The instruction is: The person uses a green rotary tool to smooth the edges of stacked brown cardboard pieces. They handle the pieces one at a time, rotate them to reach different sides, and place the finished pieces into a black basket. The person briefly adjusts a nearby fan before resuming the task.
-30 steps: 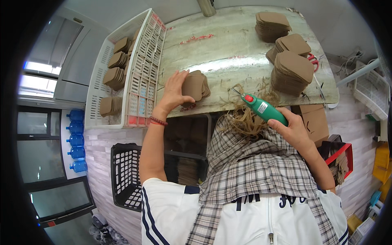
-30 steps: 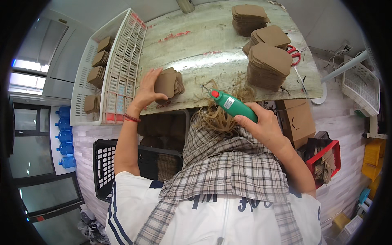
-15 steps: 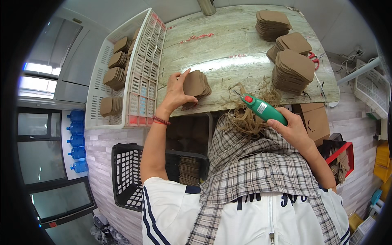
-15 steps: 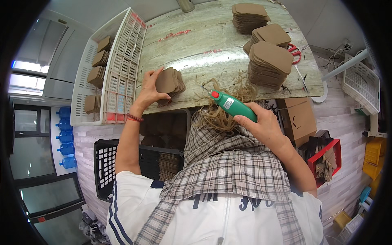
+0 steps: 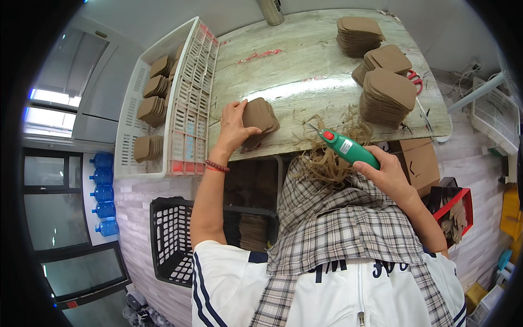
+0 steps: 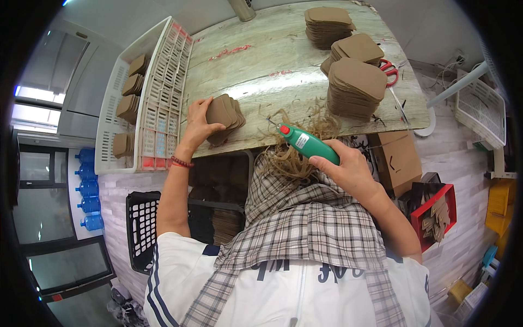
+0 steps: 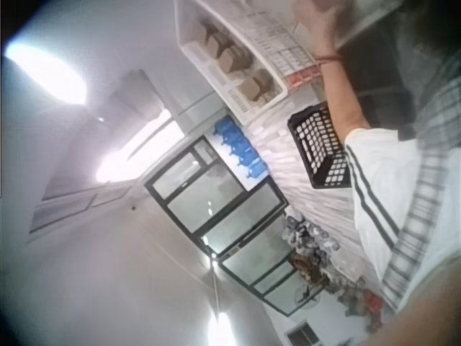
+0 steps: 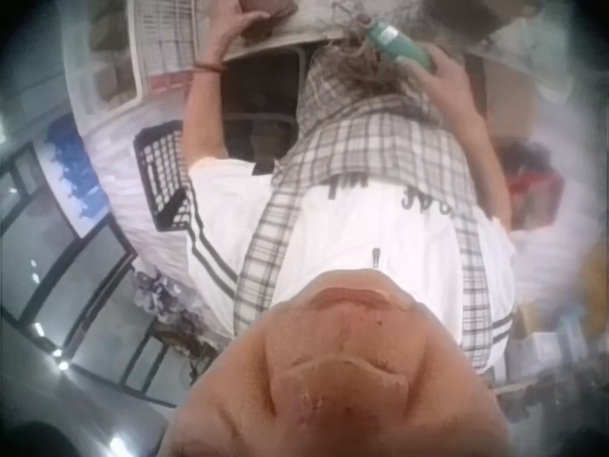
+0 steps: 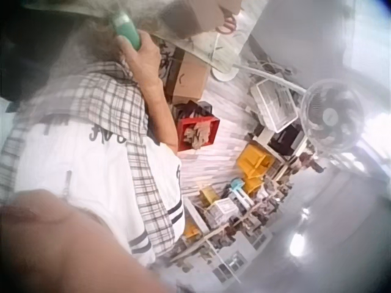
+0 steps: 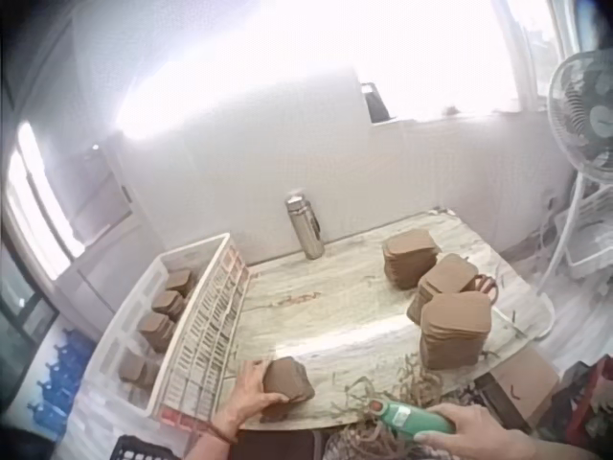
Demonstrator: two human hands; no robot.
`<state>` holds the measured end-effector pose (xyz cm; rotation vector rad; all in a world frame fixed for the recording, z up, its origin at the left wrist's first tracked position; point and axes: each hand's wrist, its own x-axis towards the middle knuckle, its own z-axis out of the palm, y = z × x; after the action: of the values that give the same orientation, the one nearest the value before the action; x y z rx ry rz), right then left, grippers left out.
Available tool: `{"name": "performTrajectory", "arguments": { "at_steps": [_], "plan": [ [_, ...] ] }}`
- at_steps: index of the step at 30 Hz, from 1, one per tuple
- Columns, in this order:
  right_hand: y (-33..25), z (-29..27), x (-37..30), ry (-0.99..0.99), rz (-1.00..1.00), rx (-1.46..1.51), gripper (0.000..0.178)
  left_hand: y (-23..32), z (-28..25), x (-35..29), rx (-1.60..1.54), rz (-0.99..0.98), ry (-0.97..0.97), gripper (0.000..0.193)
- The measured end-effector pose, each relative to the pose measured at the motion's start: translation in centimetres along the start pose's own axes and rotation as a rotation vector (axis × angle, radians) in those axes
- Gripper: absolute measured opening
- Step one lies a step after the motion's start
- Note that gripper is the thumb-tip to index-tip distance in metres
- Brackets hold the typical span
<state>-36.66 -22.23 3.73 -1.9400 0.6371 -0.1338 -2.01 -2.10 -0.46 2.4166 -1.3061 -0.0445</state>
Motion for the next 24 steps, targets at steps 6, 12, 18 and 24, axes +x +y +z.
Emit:
{"name": "performTrajectory", "arguments": {
  "at_steps": [6,12,18,24],
  "plan": [
    [0.4,0.1,0.1,0.003,0.023,-0.01,0.047,0.7,0.5,-0.2,-0.038,0.039,0.184,0.074],
    [0.3,-0.1,0.0,0.0,0.006,-0.016,0.046,2.0,-0.6,-0.7,-0.141,-0.091,0.242,0.052],
    [-0.8,0.0,-0.3,0.077,-0.167,-0.038,0.044,4.3,-3.3,-3.4,-1.006,-0.293,0.097,0.022],
    [-2.9,-0.5,-0.7,0.166,-0.374,-0.147,0.045,8.6,-3.7,-4.7,-1.319,-0.238,0.08,0.018]
  ]
}}
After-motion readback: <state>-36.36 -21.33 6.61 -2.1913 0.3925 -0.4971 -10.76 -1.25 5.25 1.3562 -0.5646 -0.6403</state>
